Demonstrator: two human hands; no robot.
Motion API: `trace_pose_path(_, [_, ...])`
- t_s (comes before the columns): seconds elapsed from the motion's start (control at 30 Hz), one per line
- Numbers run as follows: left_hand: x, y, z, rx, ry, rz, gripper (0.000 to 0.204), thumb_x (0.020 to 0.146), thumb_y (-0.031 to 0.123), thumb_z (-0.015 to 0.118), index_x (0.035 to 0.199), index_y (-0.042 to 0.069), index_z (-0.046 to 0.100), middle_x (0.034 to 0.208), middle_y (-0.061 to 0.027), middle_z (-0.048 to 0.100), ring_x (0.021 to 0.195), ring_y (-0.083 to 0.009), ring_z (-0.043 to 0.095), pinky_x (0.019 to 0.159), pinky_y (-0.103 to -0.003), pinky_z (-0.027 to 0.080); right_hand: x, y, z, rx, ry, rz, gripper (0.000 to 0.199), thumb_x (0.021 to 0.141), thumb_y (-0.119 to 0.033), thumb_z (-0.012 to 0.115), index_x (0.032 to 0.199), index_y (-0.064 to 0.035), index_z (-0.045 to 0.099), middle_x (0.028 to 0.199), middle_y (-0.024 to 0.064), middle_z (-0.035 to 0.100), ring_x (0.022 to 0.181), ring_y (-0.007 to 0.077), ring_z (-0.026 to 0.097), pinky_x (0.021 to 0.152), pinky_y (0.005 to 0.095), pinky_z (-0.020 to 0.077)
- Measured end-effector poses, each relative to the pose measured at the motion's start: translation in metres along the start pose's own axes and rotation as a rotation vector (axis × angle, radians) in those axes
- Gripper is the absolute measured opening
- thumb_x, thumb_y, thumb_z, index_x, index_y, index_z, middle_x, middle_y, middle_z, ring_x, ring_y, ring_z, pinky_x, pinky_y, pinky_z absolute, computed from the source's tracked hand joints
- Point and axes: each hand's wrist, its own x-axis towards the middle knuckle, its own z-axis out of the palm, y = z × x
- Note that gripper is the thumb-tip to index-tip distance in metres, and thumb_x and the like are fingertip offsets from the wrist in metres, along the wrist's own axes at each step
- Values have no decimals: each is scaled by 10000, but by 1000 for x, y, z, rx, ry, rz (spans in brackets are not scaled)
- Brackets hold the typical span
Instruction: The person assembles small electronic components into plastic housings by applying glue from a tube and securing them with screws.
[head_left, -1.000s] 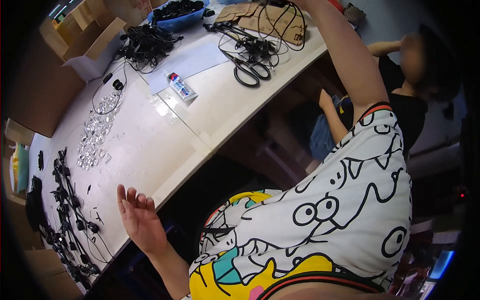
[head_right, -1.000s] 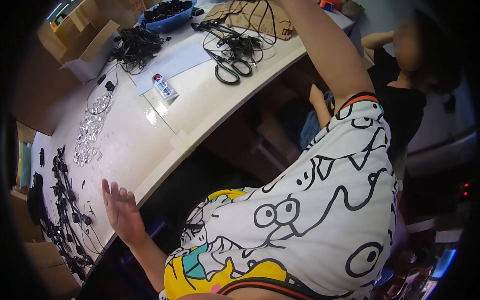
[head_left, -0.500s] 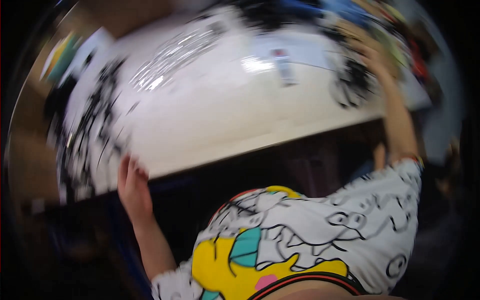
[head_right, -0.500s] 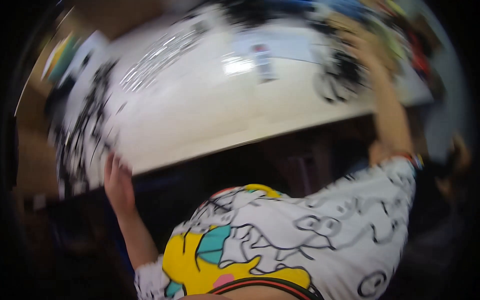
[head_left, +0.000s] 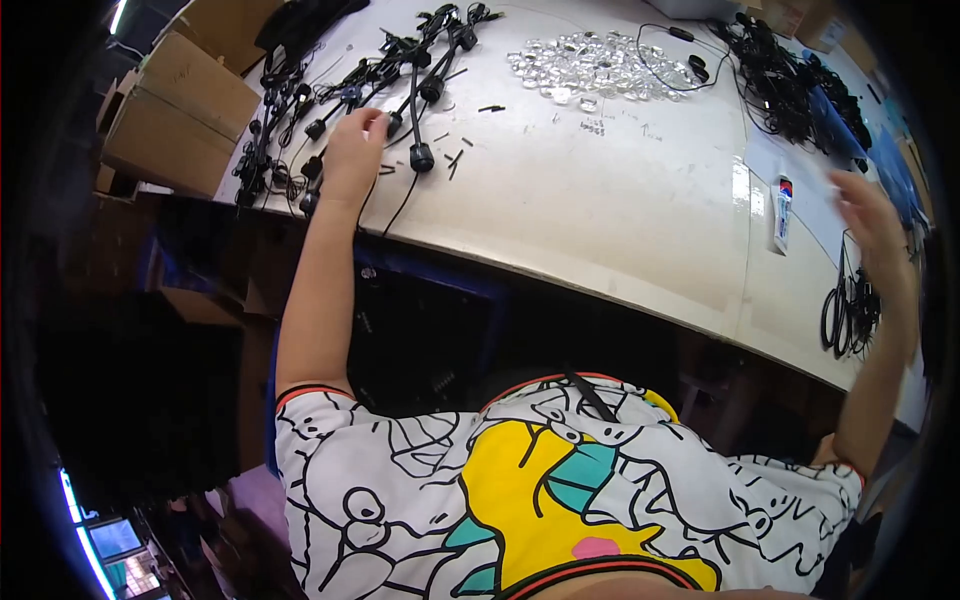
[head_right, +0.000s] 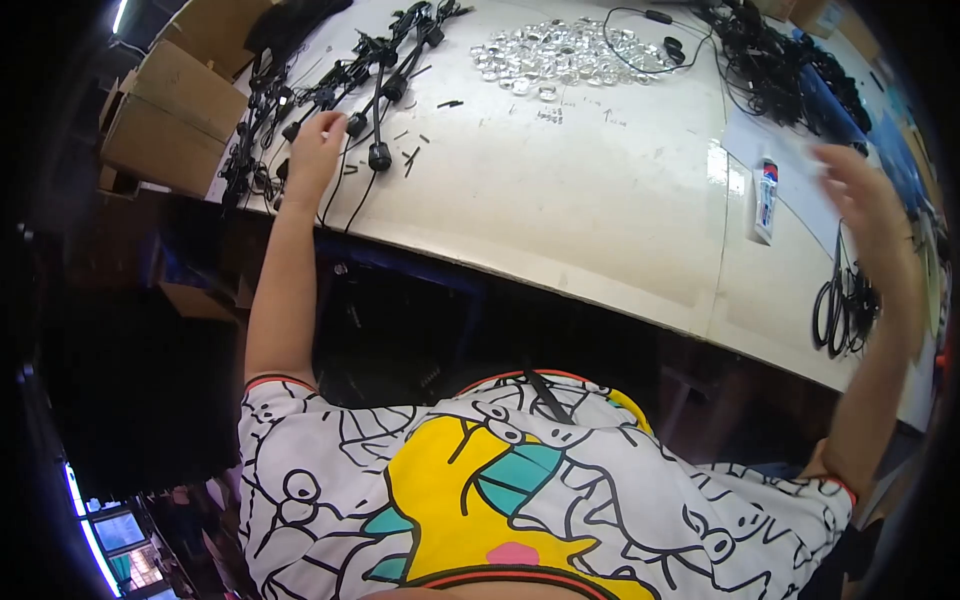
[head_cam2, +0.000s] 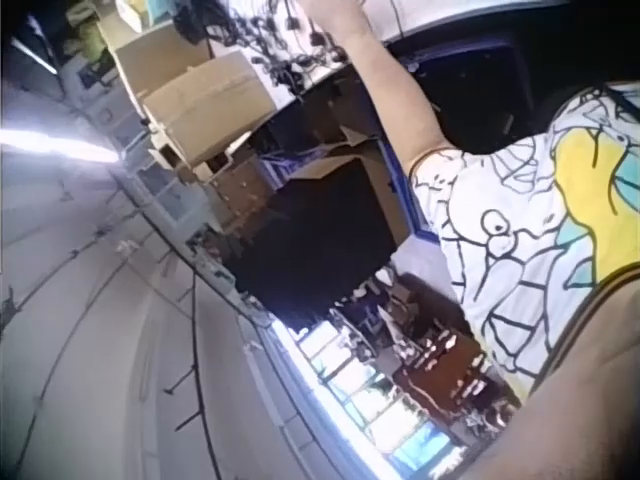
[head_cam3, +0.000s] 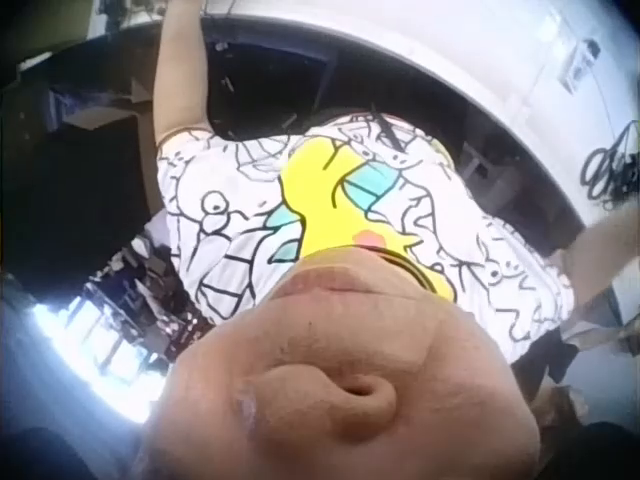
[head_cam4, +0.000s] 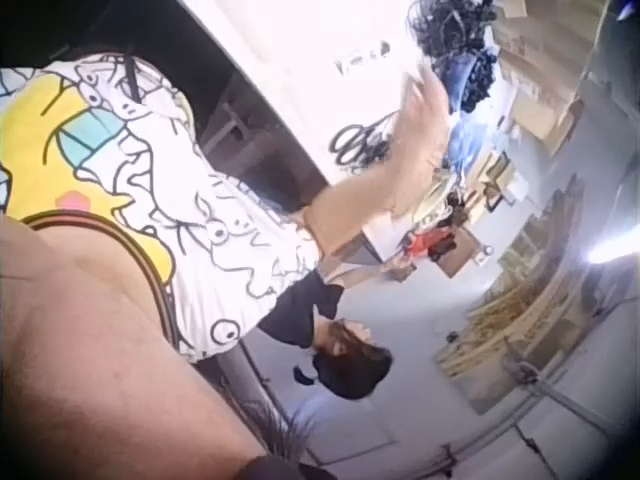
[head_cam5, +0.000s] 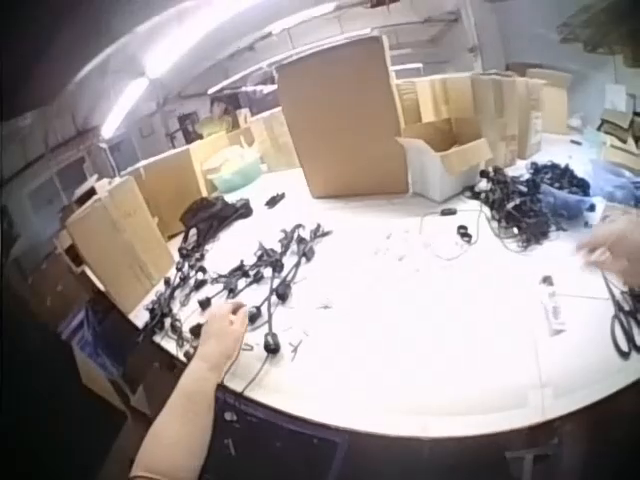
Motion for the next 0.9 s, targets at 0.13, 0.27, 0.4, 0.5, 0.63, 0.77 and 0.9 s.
trace_pose_path(0.13, [27,-14,25,221,23,-24,303,792,328,525,885,60,630,873,-157,606,851,-324,562,764,-391,435,13,-124,110,315,-262,-417,252,721,78,570,958,-8,572,957,110,584,851,200,586,704,281,496])
trace_pose_path(0.27, [52,13,51,220,-185,-124,437,711,433,574,898,44,642,788,-137,636,705,-263,616,685,-336,472,19,-159,177,253,-207,-625,128,767,-90,557,883,-75,609,926,53,604,781,243,588,667,317,479])
trace_pose_path(0.4, [57,4,49,179,-180,-206,336,696,300,592,902,40,643,795,-120,640,728,-218,611,695,-299,468,33,-145,201,367,-145,-762,148,757,-56,552,895,-66,606,923,54,603,768,239,589,655,306,480])
trace_pose_path(0.5, [61,-1,40,-6,-199,-302,284,681,184,587,912,23,635,816,-109,638,745,-189,602,696,-286,466,37,-135,196,399,-224,-737,185,742,5,554,910,-57,603,931,70,600,776,238,590,651,290,484])
trace_pose_path(0.63, [73,-25,27,-137,-27,-166,244,716,69,561,943,-10,603,754,-79,608,605,-146,572,577,-255,455,41,-131,198,497,-269,-622,201,745,48,546,910,-49,606,938,87,596,796,232,592,672,280,488])
trace_pose_path(0.77, [83,-11,-3,-616,302,-143,188,782,87,572,941,-8,607,691,-44,596,505,-75,481,473,-213,397,41,-126,204,587,-240,-578,171,749,6,539,891,-55,612,925,67,601,767,232,590,671,295,479])
trace_pose_path(0.9, [81,-22,-23,-204,195,-172,244,785,213,583,845,-20,625,655,-40,599,572,-99,501,562,-249,402,39,-127,206,545,-256,-586,162,754,0,542,890,-52,612,909,73,601,777,230,589,687,292,477])
